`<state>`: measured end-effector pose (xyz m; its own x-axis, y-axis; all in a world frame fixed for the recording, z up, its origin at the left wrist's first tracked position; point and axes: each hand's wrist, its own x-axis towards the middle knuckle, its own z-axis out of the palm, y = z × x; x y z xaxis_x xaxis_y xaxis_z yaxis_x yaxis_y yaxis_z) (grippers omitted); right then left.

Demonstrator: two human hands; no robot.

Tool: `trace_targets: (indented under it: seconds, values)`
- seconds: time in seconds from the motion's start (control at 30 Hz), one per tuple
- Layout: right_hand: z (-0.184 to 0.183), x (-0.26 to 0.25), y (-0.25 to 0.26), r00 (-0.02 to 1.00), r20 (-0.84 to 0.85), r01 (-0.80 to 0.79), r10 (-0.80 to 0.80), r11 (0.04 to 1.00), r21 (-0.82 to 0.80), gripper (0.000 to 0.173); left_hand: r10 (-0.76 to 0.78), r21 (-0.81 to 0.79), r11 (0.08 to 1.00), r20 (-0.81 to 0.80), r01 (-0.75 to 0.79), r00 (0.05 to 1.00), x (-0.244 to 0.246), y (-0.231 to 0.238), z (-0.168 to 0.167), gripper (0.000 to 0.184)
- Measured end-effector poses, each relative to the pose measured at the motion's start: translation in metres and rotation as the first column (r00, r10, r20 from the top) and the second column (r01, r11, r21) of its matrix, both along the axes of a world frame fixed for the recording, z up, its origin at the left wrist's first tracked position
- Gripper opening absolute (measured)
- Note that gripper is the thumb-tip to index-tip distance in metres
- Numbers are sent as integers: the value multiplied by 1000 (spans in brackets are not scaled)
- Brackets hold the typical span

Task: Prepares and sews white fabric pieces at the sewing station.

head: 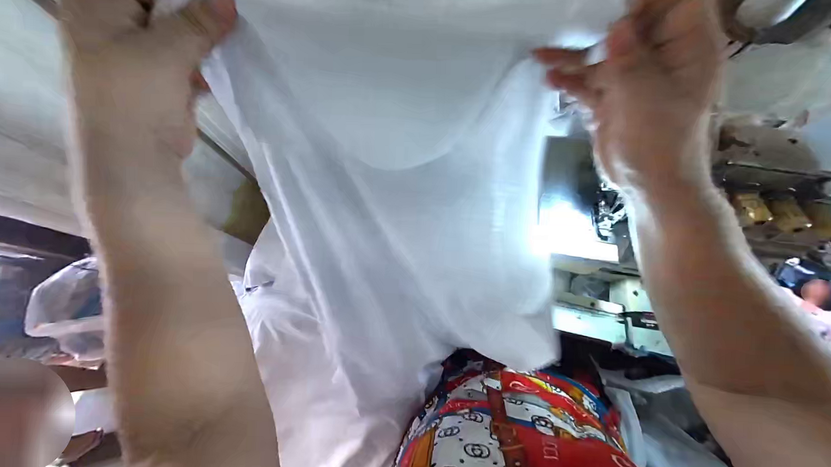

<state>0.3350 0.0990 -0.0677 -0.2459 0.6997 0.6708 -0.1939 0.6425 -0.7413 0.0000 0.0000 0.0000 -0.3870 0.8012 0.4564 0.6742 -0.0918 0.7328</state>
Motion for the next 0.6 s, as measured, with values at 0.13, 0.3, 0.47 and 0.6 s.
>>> trace_targets:
  seconds: [0.13,0.3,0.47,0.6]
  values:
    - [-61,-36,8,924,364,-77,115,990,-119,38,116,-229,961,-178,-156,977,-37,11,-91,53]
    - [-140,-40,-15,789,588,-15,177,963,-270,30,-269,-457,876,-195,155,943,24,-19,-189,29]
    - [-207,-18,-50,631,753,13,186,968,-250,37,-512,-611,666,40,427,858,89,-59,-251,24]
    - [-227,-13,-61,647,755,-20,106,992,-122,33,-287,-682,711,-56,174,956,120,-65,-264,42]
